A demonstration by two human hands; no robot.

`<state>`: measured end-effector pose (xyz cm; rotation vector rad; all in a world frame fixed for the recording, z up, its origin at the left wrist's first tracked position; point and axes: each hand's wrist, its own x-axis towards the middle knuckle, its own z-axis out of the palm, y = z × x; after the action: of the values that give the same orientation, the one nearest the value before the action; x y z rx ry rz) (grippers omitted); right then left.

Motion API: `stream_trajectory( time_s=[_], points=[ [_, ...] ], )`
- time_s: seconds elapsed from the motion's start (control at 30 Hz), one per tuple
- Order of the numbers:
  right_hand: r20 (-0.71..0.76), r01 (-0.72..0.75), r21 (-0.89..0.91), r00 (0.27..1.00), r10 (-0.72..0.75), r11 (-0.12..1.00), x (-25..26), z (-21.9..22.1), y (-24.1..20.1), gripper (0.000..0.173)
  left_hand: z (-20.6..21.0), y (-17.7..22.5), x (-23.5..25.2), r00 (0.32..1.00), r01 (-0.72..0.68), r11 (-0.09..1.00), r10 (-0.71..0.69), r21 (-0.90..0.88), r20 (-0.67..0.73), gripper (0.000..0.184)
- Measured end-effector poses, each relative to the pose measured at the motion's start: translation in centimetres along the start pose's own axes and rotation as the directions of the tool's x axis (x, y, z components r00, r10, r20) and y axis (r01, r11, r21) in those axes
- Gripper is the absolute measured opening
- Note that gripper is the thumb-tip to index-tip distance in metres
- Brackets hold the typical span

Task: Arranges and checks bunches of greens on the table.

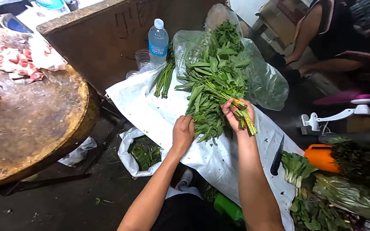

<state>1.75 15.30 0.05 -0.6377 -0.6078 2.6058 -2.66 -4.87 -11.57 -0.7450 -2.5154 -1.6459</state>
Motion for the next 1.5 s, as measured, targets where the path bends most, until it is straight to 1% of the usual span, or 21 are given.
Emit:
stream_trajectory(
  time_s=[0.17, 0.23, 0.3, 0.4, 0.43, 0.53, 0.57, 0.6, 0.67, 0.73, 0.77, 0.8, 0.87, 0.93, 1.0, 1.07, 1.13, 1.23, 1.3, 1.4, 1.5],
  points=[
    [-0.006, 0.005, 0.005, 1.000, -0.005, 1.000, -0.4, 0.1, 0.0, 0.029, -1.9, 2.0, -3.0, 0.996, -0.034, 0.989, 0.022, -0.144, -0.085, 0.021],
    [-0.012, 0.011, 0.006, 1.000, -0.011, 1.000, -0.6, 0.1, -0.2, 0.030, -2.2, 3.5, -3.5, 0.996, -0.075, 0.983, 0.065, -0.168, -0.061, 0.021],
    [-0.025, 0.009, 0.021, 1.000, -0.009, 1.000, -0.6, 0.1, -0.2, 0.030, -1.7, 4.6, -3.9, 0.992, -0.124, 0.982, 0.128, -0.139, 0.014, 0.022],
    [-0.058, 0.009, -0.001, 0.998, -0.009, 1.000, -0.6, 0.4, 0.0, 0.030, 1.3, 5.3, -4.1, 0.971, -0.166, 0.986, 0.168, -0.027, 0.167, 0.027],
    [-0.055, 0.005, -0.022, 0.998, -0.006, 1.000, -0.6, 0.5, 0.2, 0.030, 2.6, 5.0, -3.9, 0.962, -0.161, 0.987, 0.151, 0.025, 0.226, 0.033],
    [-0.036, -0.004, -0.061, 0.999, 0.002, 0.998, -0.7, 0.5, 0.7, 0.033, 5.9, 4.2, -2.7, 0.900, -0.142, 0.972, 0.048, 0.187, 0.434, 0.067],
    [-0.033, -0.008, -0.063, 0.999, 0.006, 0.998, -0.8, 0.4, 0.8, 0.033, 6.7, 3.8, -2.3, 0.875, -0.170, 0.958, 0.039, 0.230, 0.482, 0.069],
    [-0.029, -0.012, -0.067, 1.000, 0.011, 0.998, -0.8, 0.2, 1.0, 0.033, 7.3, 3.5, -2.0, 0.848, -0.203, 0.942, 0.032, 0.267, 0.530, 0.067],
    [-0.012, -0.022, -0.082, 1.000, 0.021, 0.996, -0.8, -0.2, 1.2, 0.033, 7.3, 3.3, -0.8, 0.790, -0.219, 0.929, -0.011, 0.298, 0.613, 0.050],
    [-0.017, -0.022, -0.116, 1.000, 0.020, 0.993, -0.9, -0.6, 1.4, 0.033, 5.6, 3.8, 0.3, 0.763, -0.166, 0.955, -0.034, 0.247, 0.646, 0.033],
    [-0.023, -0.018, -0.140, 1.000, 0.015, 0.990, -1.0, -0.9, 1.5, 0.034, 4.3, 3.9, 0.4, 0.780, -0.125, 0.974, -0.022, 0.191, 0.625, 0.029],
    [-0.026, -0.016, -0.163, 1.000, 0.012, 0.987, -1.1, -1.2, 1.8, 0.036, 2.7, 3.8, 0.1, 0.813, -0.080, 0.990, -0.003, 0.117, 0.582, 0.026],
    [-0.012, -0.008, -0.210, 1.000, 0.006, 0.978, -1.5, -2.1, 2.8, 0.034, -0.9, 2.5, -1.6, 0.913, -0.015, 0.999, 0.033, -0.047, 0.407, 0.023],
    [0.039, -0.004, -0.255, 0.999, 0.014, 0.967, -1.9, -3.0, 4.2, 0.029, -5.0, 0.5, -3.8, 0.969, 0.114, 0.977, -0.069, -0.182, 0.236, 0.019],
    [0.029, 0.007, -0.367, 1.000, 0.004, 0.930, -2.4, -3.0, 6.4, 0.026, -9.3, -1.3, -5.8, 0.929, 0.360, 0.907, -0.329, -0.216, 0.167, 0.019],
    [-0.071, -0.006, -0.486, 0.997, -0.033, 0.874, -2.7, -2.1, 9.4, 0.023, -12.0, -2.1, -6.8, 0.829, 0.558, 0.779, -0.539, -0.286, 0.149, 0.019],
    [-0.168, -0.039, -0.528, 0.984, -0.059, 0.848, -2.4, -1.3, 12.6, 0.024, -12.5, -1.8, -6.4, 0.763, 0.639, 0.651, -0.604, -0.410, 0.231, 0.026],
    [-0.254, -0.100, -0.528, 0.966, -0.044, 0.843, -1.1, -1.3, 17.5, 0.032, -10.2, -2.4, -4.1, 0.697, 0.706, 0.463, -0.584, -0.535, 0.415, 0.046],
    [-0.298, -0.185, -0.580, 0.955, 0.005, 0.793, -0.7, -1.7, 19.5, 0.046, -8.0, -3.6, -2.3, 0.673, 0.733, 0.480, -0.611, -0.482, 0.416, 0.051],
    [-0.319, -0.224, -0.685, 0.948, -0.009, 0.693, -0.9, -1.7, 19.9, 0.065, -5.8, -4.4, -0.4, 0.716, 0.698, 0.606, -0.587, -0.382, 0.378, 0.050],
    [-0.268, -0.205, -0.666, 0.963, 0.026, 0.717, -1.6, -2.3, 19.1, 0.070, -5.5, -4.4, 0.4, 0.673, 0.739, 0.569, -0.609, -0.360, 0.419, 0.042]
  ],
)
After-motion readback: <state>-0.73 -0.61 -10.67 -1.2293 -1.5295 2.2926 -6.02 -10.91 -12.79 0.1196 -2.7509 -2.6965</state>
